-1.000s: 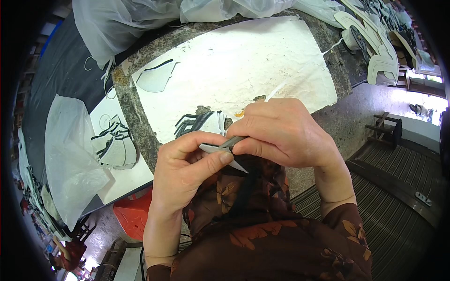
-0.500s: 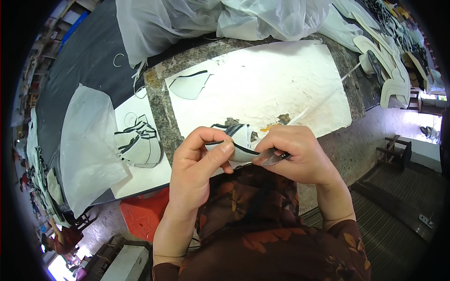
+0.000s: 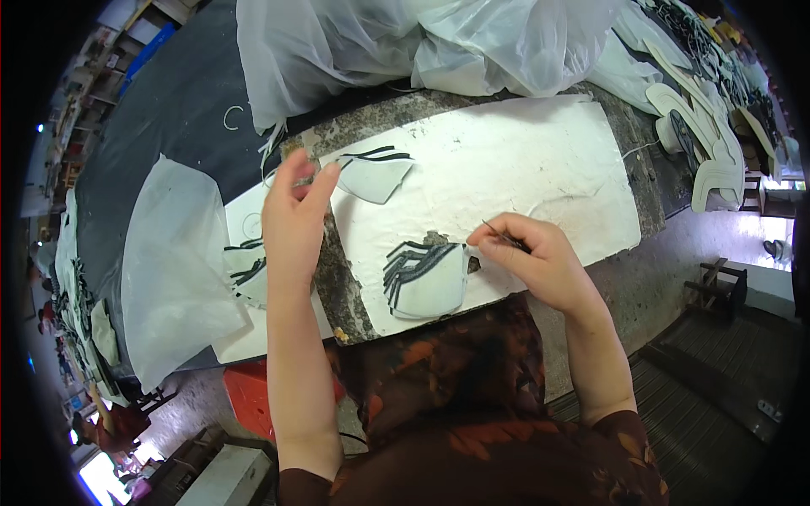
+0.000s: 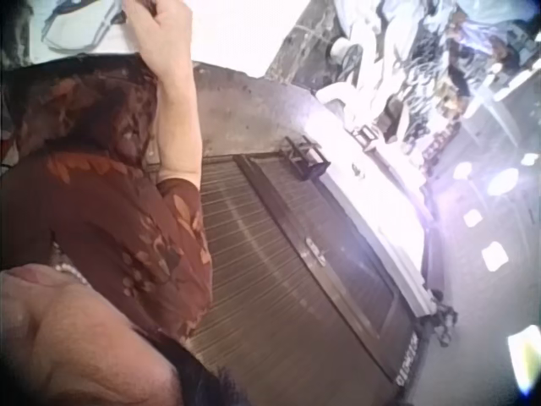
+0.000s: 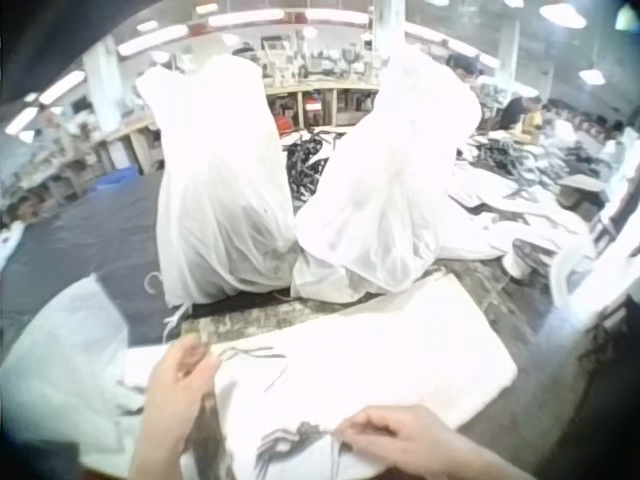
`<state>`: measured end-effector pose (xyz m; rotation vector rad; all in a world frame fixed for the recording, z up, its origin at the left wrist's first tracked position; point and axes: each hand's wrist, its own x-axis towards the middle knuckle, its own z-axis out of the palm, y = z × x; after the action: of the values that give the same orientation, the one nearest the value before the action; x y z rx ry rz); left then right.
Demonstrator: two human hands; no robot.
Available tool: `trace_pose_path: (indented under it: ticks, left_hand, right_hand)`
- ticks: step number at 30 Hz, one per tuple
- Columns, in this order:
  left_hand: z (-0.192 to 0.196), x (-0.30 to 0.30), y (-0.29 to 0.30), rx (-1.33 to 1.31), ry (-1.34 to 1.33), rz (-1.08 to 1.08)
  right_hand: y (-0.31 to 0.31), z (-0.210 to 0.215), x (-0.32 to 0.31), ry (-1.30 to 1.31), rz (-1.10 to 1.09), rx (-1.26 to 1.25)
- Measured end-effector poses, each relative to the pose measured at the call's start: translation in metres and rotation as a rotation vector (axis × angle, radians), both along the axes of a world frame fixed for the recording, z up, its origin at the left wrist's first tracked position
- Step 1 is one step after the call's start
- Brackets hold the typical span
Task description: Trimming excess material and thread from shoe upper components using small scissors.
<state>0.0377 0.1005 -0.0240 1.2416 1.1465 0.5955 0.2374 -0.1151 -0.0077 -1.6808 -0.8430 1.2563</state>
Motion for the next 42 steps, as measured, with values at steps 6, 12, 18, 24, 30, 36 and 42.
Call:
trace_pose_path:
  ticks: [6, 12, 18, 24, 30, 36, 42]
  left_hand:
    - [-0.011, 0.004, 0.01, 0.88, 0.435, -0.538]
    - [-0.018, 0.016, 0.002, 0.696, 0.416, -0.601]
    - [0.037, -0.015, -0.039, 0.389, -0.037, -0.602]
    - [0.062, -0.029, -0.083, -0.122, -0.063, -0.806]
    - [0.051, -0.041, -0.1, -0.116, -0.042, -0.686]
    - [0.045, -0.053, -0.101, -0.321, -0.068, -0.639]
    - [0.033, -0.057, -0.104, -0.514, -0.161, -0.55]
  right_hand:
    - [-0.006, -0.008, 0.0, 0.032, -0.079, 0.041]
    - [-0.014, 0.007, -0.012, 0.018, -0.002, 0.125]
    - [-0.022, 0.015, -0.022, -0.244, 0.289, 0.41]
    - [-0.028, 0.019, -0.036, -0.275, 0.428, 0.53]
    - [-0.028, 0.014, -0.048, -0.273, 0.396, 0.56]
    - [-0.027, 0.022, -0.044, -0.25, 0.497, 0.475]
    - [-0.027, 0.019, -0.044, -0.209, 0.503, 0.389]
